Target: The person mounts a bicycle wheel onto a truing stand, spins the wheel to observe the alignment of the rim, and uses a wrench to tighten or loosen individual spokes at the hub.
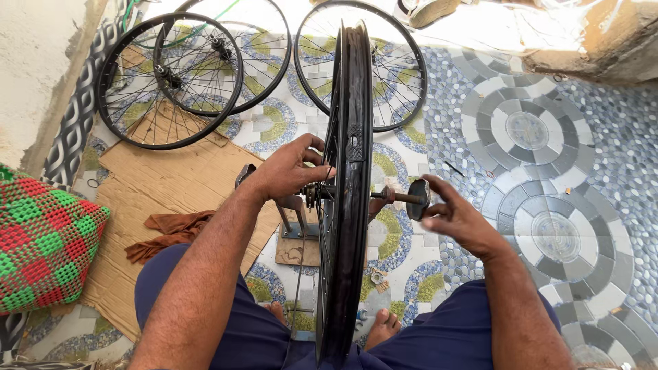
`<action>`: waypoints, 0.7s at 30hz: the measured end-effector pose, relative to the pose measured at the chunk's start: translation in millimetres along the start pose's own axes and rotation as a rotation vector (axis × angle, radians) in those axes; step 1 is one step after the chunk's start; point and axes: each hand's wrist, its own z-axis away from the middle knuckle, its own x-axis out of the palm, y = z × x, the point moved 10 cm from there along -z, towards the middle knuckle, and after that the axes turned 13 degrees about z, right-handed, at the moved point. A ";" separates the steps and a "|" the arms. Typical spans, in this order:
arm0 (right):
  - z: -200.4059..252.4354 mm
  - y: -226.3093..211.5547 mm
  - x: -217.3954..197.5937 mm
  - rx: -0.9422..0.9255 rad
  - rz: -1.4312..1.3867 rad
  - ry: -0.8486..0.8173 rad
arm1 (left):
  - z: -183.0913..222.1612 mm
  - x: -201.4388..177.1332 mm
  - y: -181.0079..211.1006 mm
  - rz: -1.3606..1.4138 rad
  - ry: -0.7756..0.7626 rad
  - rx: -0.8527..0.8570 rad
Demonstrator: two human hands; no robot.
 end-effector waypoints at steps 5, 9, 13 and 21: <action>2.1 20.1 -6.9 0.173 -0.078 0.131 | -0.8 2.6 0.8 0.038 -0.011 0.021; 3.4 -7.6 -4.3 0.039 -0.072 0.082 | -0.9 2.1 -4.7 0.066 0.000 -0.002; -2.5 9.9 6.6 0.083 -0.104 0.077 | -1.0 0.7 -2.2 0.002 0.013 -0.003; 60.8 -144.5 26.3 -0.665 0.919 0.749 | 23.7 -35.2 16.0 -0.323 0.294 0.078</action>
